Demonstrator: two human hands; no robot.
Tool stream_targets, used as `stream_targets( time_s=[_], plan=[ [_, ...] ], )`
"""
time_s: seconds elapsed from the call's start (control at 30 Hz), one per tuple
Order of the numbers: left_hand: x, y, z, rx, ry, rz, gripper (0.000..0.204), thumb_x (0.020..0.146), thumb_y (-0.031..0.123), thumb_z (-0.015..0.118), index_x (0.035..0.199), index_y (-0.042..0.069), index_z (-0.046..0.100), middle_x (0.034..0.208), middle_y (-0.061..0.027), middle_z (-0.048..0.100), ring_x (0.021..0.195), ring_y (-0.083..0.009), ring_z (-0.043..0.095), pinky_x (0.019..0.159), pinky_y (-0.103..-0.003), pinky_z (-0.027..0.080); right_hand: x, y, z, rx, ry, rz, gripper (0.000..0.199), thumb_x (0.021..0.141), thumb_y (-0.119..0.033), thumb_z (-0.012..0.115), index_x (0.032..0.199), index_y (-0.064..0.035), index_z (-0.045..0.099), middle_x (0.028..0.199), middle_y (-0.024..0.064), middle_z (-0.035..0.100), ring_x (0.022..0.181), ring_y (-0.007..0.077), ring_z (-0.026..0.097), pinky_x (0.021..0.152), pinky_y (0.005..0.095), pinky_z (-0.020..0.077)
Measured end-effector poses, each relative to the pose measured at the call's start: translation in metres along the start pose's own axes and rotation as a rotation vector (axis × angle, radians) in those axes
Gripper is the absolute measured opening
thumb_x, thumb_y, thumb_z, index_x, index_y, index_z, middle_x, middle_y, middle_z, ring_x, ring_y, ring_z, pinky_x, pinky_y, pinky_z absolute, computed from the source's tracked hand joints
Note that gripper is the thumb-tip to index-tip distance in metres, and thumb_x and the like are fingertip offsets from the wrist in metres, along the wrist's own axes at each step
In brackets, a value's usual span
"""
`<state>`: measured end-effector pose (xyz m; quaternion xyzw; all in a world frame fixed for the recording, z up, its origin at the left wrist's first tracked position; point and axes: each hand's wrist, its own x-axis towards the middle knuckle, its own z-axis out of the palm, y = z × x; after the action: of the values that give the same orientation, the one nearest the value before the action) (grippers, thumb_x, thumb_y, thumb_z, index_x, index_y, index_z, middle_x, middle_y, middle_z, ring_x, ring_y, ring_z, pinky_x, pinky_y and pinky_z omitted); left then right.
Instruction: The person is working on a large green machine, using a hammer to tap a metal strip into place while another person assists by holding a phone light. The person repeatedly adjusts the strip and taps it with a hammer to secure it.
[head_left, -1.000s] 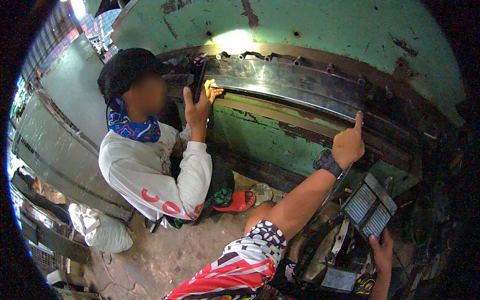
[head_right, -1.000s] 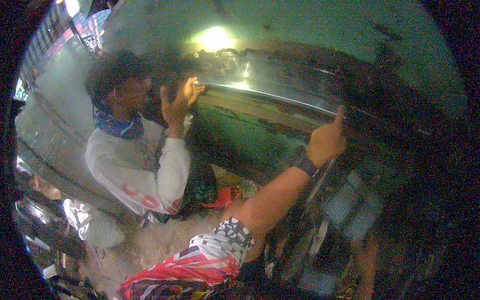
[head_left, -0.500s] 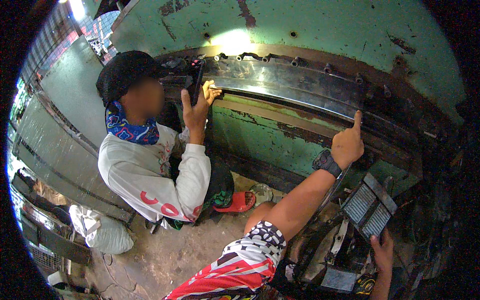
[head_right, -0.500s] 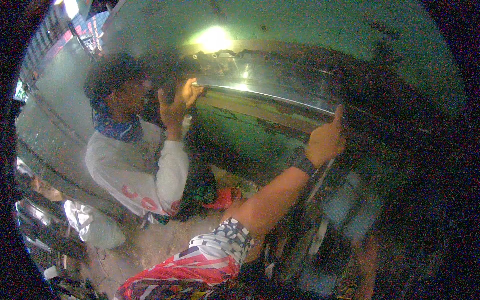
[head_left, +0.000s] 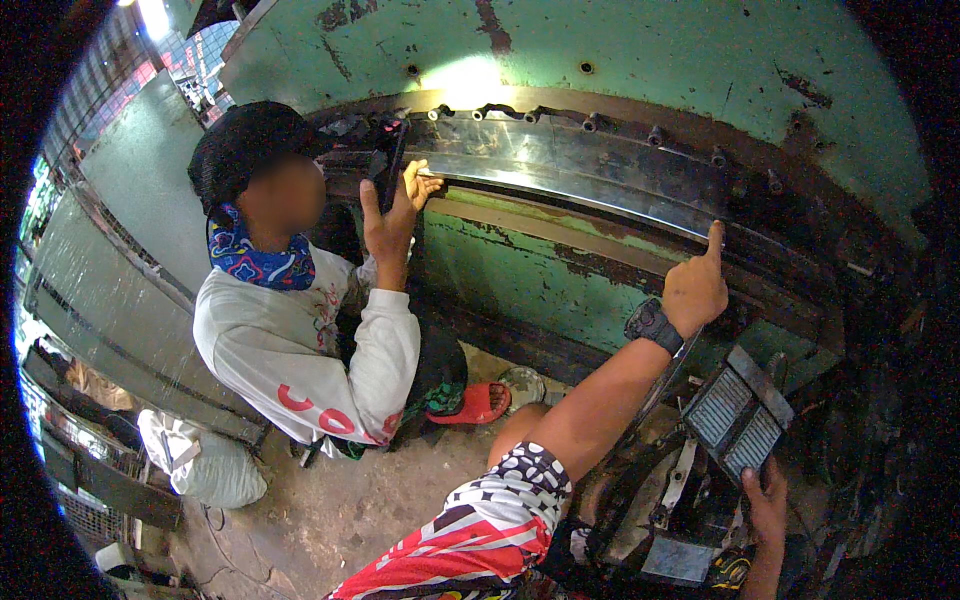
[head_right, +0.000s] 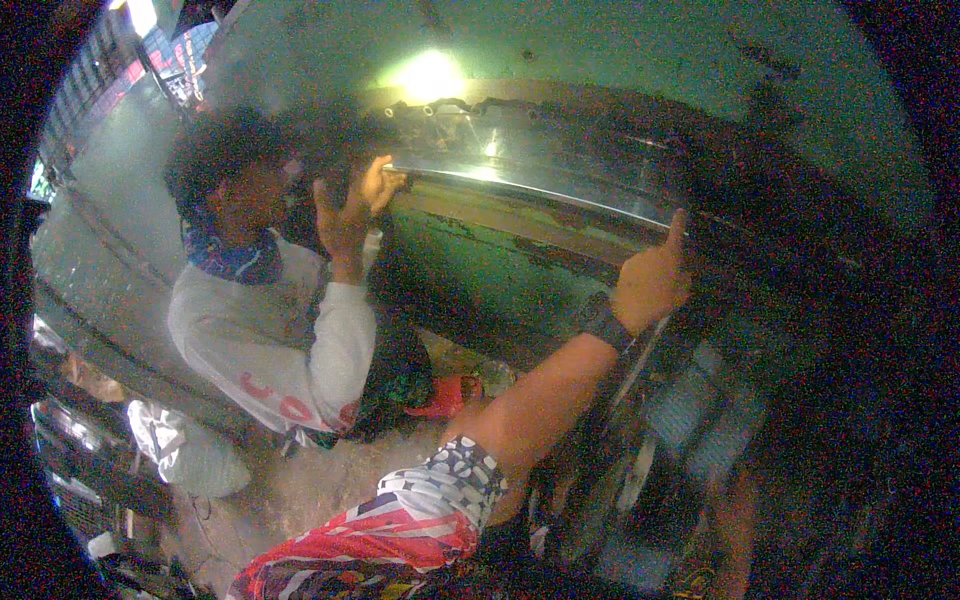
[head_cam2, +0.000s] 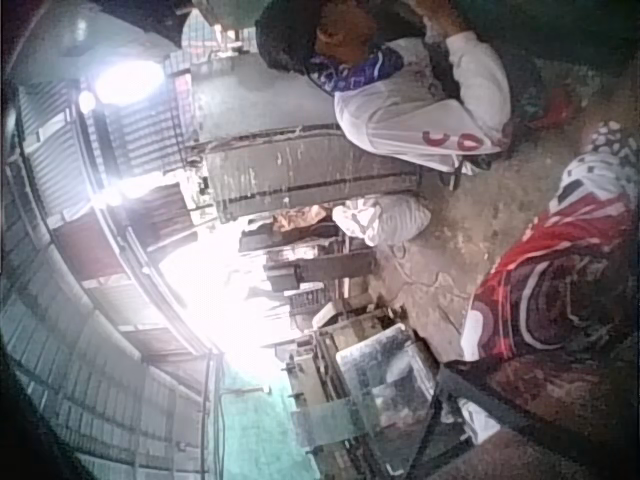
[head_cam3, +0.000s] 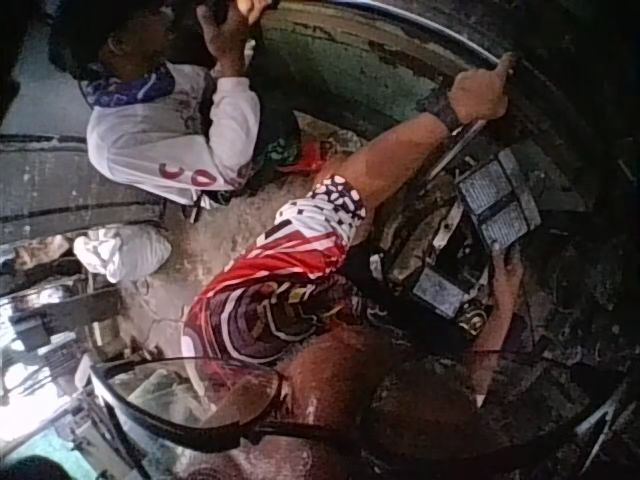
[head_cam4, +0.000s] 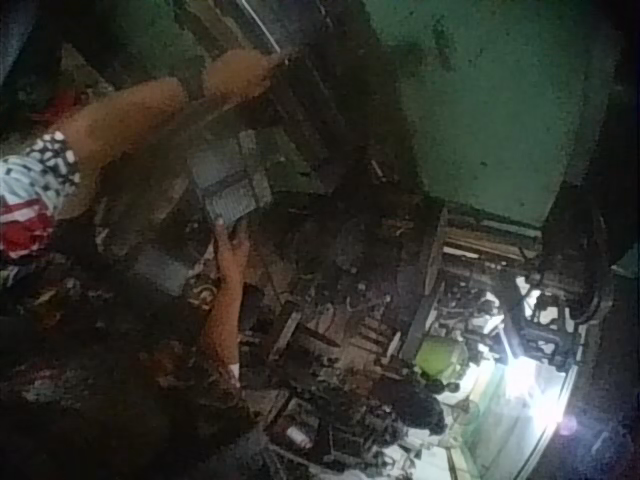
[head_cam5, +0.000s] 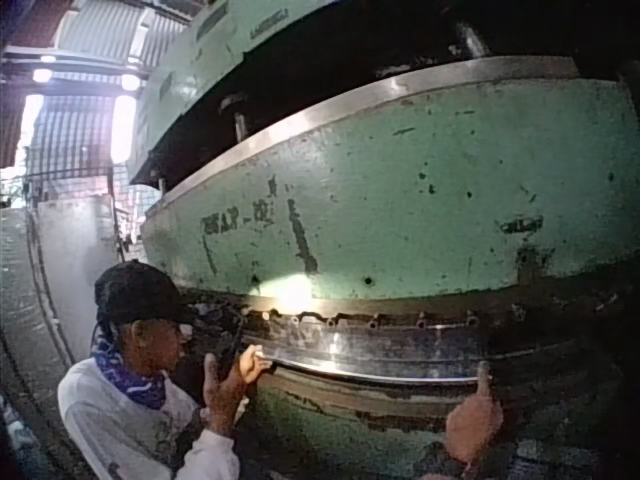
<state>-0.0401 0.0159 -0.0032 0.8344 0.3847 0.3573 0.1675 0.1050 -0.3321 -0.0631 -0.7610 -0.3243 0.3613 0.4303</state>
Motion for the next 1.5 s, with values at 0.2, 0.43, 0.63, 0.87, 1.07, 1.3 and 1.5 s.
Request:
stream_targets(
  time_s=[0.2,0.43,0.63,0.87,1.07,1.3,1.5],
  plan=[
    [-0.010,0.019,-0.021,-0.035,-0.012,-0.015,0.090,0.081,0.012,0.065,0.158,-0.001,0.021,0.081,-0.0240,0.069,0.069,-0.0411,0.068,0.064,-0.053,0.055,-0.004,-0.007,0.002,0.033,-0.004,0.015,0.081,0.095,-0.028,0.073,0.152,0.0117,0.032,0.156,0.0242,0.040,0.143,0.0306,0.040,0.119,0.0408,0.0300],
    [-0.045,0.033,-0.048,-0.070,-0.101,0.048,0.079,0.087,0.018,0.064,0.156,0.001,0.027,0.085,-0.0240,0.069,0.078,-0.0462,0.067,0.072,-0.056,0.054,0.016,0.018,-0.008,-0.021,-0.111,-0.121,0.082,0.093,-0.028,0.074,0.153,0.0096,0.033,0.156,0.0208,0.042,0.142,0.0281,0.042,0.118,0.0397,0.0314],
    [-0.098,0.048,-0.052,-0.364,-0.214,0.109,0.059,0.089,0.022,0.066,0.143,0.007,0.048,0.085,-0.0236,0.070,0.080,-0.0447,0.067,0.072,-0.057,0.053,0.010,0.023,0.000,-0.003,0.032,0.009,0.079,0.093,-0.028,0.073,0.153,0.0080,0.035,0.154,0.0193,0.044,0.141,0.0269,0.043,0.117,0.0386,0.0322],
    [-0.125,0.019,-0.047,-0.286,-0.141,0.121,0.050,0.091,0.020,0.064,0.137,0.006,0.054,0.087,-0.0243,0.070,0.080,-0.0453,0.067,0.074,-0.056,0.052,0.014,-0.008,0.011,-0.041,-0.026,-0.027,0.086,0.090,-0.030,0.077,0.154,0.0077,0.033,0.154,0.0206,0.043,0.141,0.0305,0.043,0.118,0.0415,0.0309],
    [-0.119,0.027,-0.055,-0.322,-0.158,0.112,0.045,0.091,0.019,0.063,0.133,0.004,0.057,0.093,-0.0246,0.070,0.084,-0.0449,0.067,0.076,-0.057,0.052,0.016,-0.010,0.008,-0.021,-0.072,-0.092,0.086,0.090,-0.032,0.078,0.153,0.0074,0.035,0.154,0.0206,0.044,0.140,0.0307,0.043,0.119,0.0413,0.0303],
    [-0.124,0.038,-0.055,-0.276,-0.226,0.096,0.043,0.091,0.021,0.063,0.130,0.004,0.059,0.093,-0.0246,0.070,0.086,-0.0438,0.067,0.075,-0.056,0.052,0.014,0.006,0.009,0.017,-0.043,-0.066,0.081,0.092,-0.030,0.076,0.152,0.0081,0.036,0.155,0.0203,0.043,0.141,0.0289,0.042,0.118,0.0397,0.0306],
    [-0.128,0.037,-0.049,-0.232,-0.264,0.138,0.041,0.091,0.021,0.063,0.128,0.004,0.060,0.092,-0.0243,0.070,0.084,-0.0437,0.067,0.073,-0.056,0.052,0.002,0.002,0.011,-0.029,0.039,-0.023,0.081,0.093,-0.032,0.074,0.152,0.0080,0.036,0.154,0.0210,0.044,0.142,0.0289,0.042,0.119,0.0390,0.0304]
  ],
)
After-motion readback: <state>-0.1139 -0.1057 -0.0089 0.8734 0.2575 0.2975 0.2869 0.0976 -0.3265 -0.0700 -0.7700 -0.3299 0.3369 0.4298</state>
